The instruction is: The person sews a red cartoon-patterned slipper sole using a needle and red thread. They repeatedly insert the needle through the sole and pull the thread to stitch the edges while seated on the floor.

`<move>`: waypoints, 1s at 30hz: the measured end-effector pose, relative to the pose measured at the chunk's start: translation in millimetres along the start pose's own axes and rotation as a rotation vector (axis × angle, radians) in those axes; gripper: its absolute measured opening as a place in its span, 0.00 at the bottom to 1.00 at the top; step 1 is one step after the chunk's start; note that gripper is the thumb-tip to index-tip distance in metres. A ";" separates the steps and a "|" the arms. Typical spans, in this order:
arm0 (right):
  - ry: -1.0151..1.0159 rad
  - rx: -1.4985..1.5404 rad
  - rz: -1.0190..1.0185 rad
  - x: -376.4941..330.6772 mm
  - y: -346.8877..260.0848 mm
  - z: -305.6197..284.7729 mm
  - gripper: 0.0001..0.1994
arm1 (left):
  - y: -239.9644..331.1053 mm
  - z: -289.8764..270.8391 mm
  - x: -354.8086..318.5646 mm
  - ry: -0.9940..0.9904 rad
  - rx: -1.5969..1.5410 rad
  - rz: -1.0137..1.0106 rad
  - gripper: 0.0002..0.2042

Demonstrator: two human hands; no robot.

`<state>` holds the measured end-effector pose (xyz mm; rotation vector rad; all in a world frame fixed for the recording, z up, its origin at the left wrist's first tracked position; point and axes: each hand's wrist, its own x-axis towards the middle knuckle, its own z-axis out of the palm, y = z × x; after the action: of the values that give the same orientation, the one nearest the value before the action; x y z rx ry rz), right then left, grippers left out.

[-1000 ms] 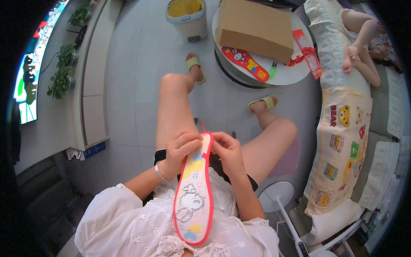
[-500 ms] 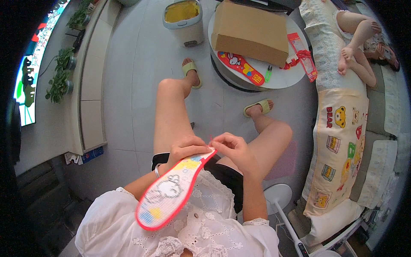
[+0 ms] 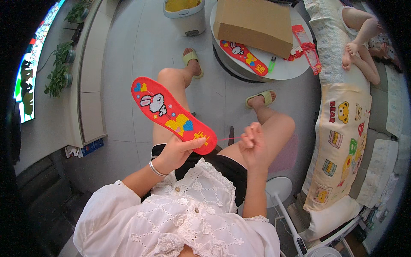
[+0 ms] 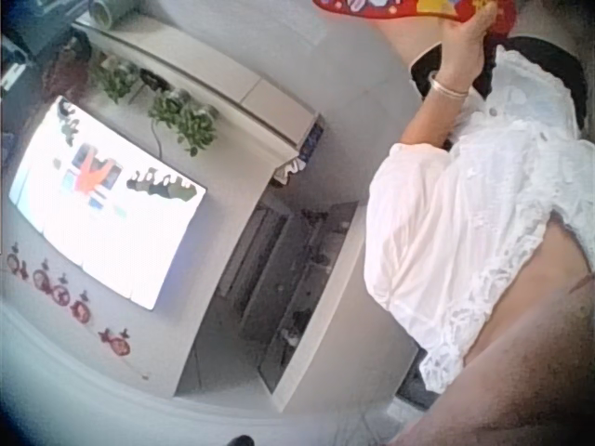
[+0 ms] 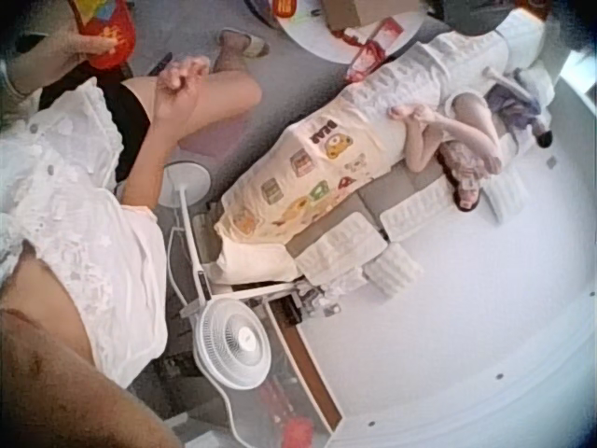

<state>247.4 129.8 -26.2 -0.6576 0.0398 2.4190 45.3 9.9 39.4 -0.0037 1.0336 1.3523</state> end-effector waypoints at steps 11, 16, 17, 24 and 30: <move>0.213 0.098 -0.415 -21.5 -65.9 -48.7 0.03 | 6.3 4.4 -4.0 0.029 -0.069 -0.046 0.16; 0.162 0.059 -0.413 -24.2 -68.6 -53.8 0.04 | 5.2 5.5 -4.7 0.021 -0.058 -0.040 0.18; 0.174 0.035 -0.416 -24.7 -68.1 -52.9 0.05 | 4.5 4.7 -4.7 0.012 -0.052 -0.039 0.19; 0.256 -0.647 -0.466 -27.6 -36.0 10.8 0.11 | 0.4 -10.3 -1.6 -0.265 0.303 0.121 0.13; -0.131 -1.587 -0.556 -43.1 -14.9 74.5 0.08 | -2.0 -23.1 23.3 -0.839 0.424 0.622 0.22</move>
<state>252.1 131.2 61.0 -0.9092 -1.9344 1.5116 29.9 15.0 10.8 1.1850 0.5756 1.4319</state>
